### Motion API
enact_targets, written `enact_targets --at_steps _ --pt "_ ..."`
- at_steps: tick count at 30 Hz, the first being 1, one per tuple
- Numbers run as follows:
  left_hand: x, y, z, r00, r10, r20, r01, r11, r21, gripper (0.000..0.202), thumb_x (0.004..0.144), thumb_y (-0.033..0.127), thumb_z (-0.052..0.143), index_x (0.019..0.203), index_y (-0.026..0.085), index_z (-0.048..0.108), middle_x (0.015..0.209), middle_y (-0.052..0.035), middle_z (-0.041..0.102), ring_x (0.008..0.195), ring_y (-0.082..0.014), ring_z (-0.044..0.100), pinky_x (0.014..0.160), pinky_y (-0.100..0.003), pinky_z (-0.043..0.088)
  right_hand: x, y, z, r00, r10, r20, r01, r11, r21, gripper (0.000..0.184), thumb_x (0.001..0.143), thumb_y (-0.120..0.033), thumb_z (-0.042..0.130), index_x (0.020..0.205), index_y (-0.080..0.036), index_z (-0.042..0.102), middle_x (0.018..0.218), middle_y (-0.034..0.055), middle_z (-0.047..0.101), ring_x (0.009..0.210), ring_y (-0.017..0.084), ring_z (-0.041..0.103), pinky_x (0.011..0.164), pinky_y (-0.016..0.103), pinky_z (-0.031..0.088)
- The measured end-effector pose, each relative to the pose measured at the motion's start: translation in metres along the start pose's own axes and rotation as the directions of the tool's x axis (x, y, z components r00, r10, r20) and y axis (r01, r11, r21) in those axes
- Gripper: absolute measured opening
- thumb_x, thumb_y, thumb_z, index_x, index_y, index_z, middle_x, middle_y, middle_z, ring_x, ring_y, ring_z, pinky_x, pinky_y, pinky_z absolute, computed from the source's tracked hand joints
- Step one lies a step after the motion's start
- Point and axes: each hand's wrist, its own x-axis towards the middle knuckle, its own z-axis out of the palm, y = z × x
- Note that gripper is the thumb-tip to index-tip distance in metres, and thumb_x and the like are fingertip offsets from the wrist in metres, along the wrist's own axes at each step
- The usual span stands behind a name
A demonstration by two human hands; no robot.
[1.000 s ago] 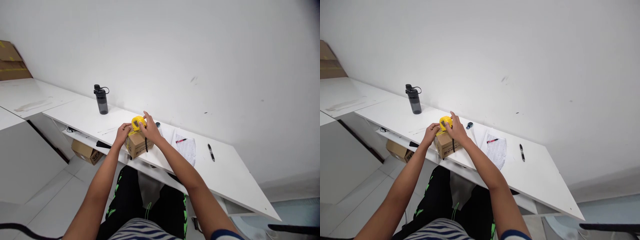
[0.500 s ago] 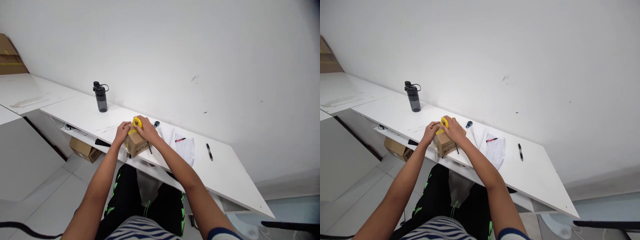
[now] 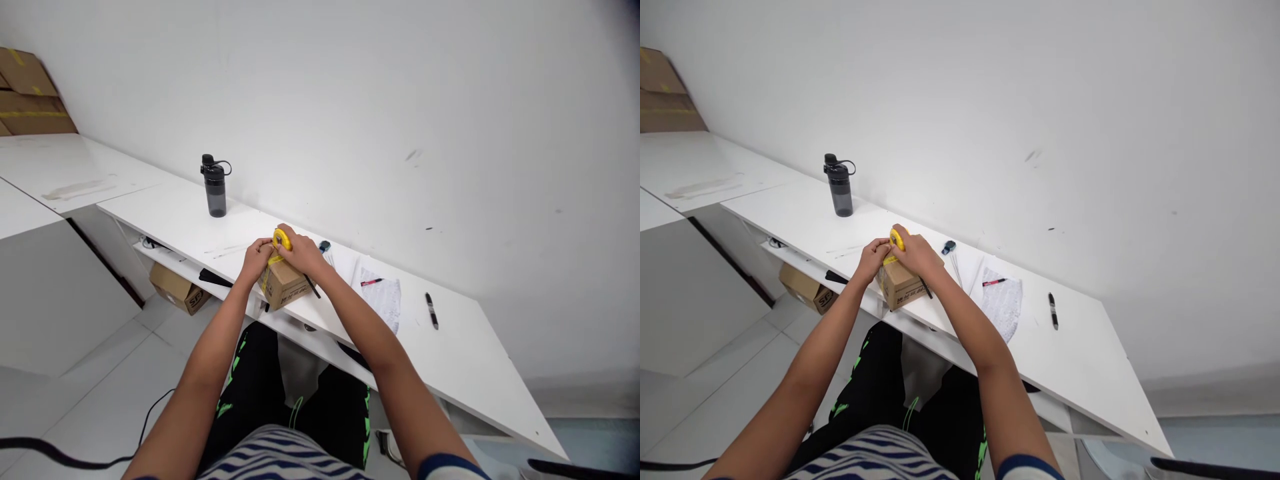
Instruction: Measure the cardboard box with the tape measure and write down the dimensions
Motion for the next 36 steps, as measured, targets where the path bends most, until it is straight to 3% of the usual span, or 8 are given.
enact_targets --at_steps 4,7,12,19,27,29,32,36 --pt "-0.002 0.004 0.002 1.0 -0.012 -0.019 0.012 1.0 0.01 0.035 0.07 0.034 0.062 0.098 0.015 0.071 0.099 -0.0071 0.072 0.089 -0.0222 0.064 0.084 -0.035 0.05 -0.059 0.001 -0.022 0.999 0.032 0.002 -0.032 0.999 -0.019 0.05 0.091 -0.036 0.048 0.14 -0.025 0.043 0.121 0.0103 0.065 0.097 0.027 0.065 0.077 0.035 0.05" --pt "-0.002 0.007 0.003 1.0 -0.028 -0.007 0.028 1.0 0.013 0.035 0.071 0.034 0.062 0.098 0.014 0.071 0.1 -0.0081 0.072 0.089 -0.023 0.064 0.083 -0.036 0.05 -0.105 0.006 -0.031 0.992 0.123 0.015 -0.123 0.992 -0.011 0.053 0.092 -0.038 0.048 0.142 -0.026 0.042 0.116 0.0097 0.067 0.089 0.026 0.067 0.077 0.038 0.053" --pt "0.0 0.007 0.004 0.999 -0.038 -0.013 0.038 0.999 0.017 0.038 0.07 0.035 0.063 0.099 0.013 0.071 0.1 -0.0072 0.072 0.091 -0.0228 0.063 0.084 -0.035 0.05 -0.133 0.013 -0.028 0.991 0.135 -0.023 -0.135 0.991 -0.007 0.053 0.091 -0.04 0.049 0.143 -0.028 0.044 0.11 0.0098 0.068 0.092 0.029 0.068 0.076 0.04 0.055" --pt "-0.001 0.007 0.003 1.0 -0.031 0.002 0.031 1.0 0.008 0.038 0.072 0.036 0.061 0.101 0.014 0.07 0.103 -0.0078 0.072 0.091 -0.0226 0.064 0.085 -0.036 0.05 -0.101 0.013 -0.022 0.985 0.162 -0.062 -0.165 0.986 -0.037 0.064 0.091 -0.044 0.051 0.149 -0.027 0.033 0.129 0.0099 0.063 0.1 0.03 0.067 0.075 0.039 0.054" --pt "-0.009 0.0 -0.019 0.998 0.041 0.055 -0.039 0.998 -0.044 0.049 0.076 0.045 0.064 0.114 0.014 0.065 0.118 -0.0105 0.067 0.103 -0.0235 0.062 0.093 -0.037 0.049 -0.009 0.015 -0.011 0.996 0.073 -0.046 -0.066 0.988 0.139 0.063 0.087 -0.047 0.056 0.144 -0.027 0.039 0.117 0.0083 0.067 0.1 0.03 0.065 0.084 0.043 0.051" --pt "-0.016 -0.006 -0.034 0.998 0.051 0.03 -0.049 0.996 -0.074 0.051 0.078 0.048 0.063 0.117 0.016 0.063 0.12 -0.0106 0.066 0.106 -0.0235 0.062 0.093 -0.036 0.049 0.007 0.021 -0.015 0.994 0.063 -0.092 -0.029 0.946 0.324 0.064 0.085 -0.049 0.058 0.142 -0.026 0.041 0.119 0.007 0.065 0.096 0.025 0.065 0.085 0.041 0.052" --pt "-0.034 -0.019 -0.059 0.998 0.068 -0.02 -0.069 0.993 -0.092 0.053 0.083 0.053 0.058 0.123 0.018 0.059 0.124 -0.0105 0.064 0.11 -0.0234 0.06 0.094 -0.036 0.049 0.014 0.027 -0.02 0.99 0.046 -0.137 0.045 0.8 0.599 0.071 0.086 -0.055 0.055 0.146 -0.024 0.033 0.117 0.007 0.063 0.084 0.018 0.063 0.074 0.032 0.054" --pt "-0.058 -0.045 -0.083 0.987 0.144 -0.073 -0.136 0.986 0.099 0.053 0.09 0.055 0.047 0.128 0.021 0.056 0.135 -0.012 0.057 0.126 -0.0251 0.051 0.108 -0.041 0.039 0.006 0.02 -0.01 0.996 -0.025 -0.085 0.078 0.7 0.71 0.077 0.087 -0.06 0.053 0.15 -0.026 0.025 0.111 0.0058 0.063 0.081 0.016 0.063 0.069 0.03 0.055"
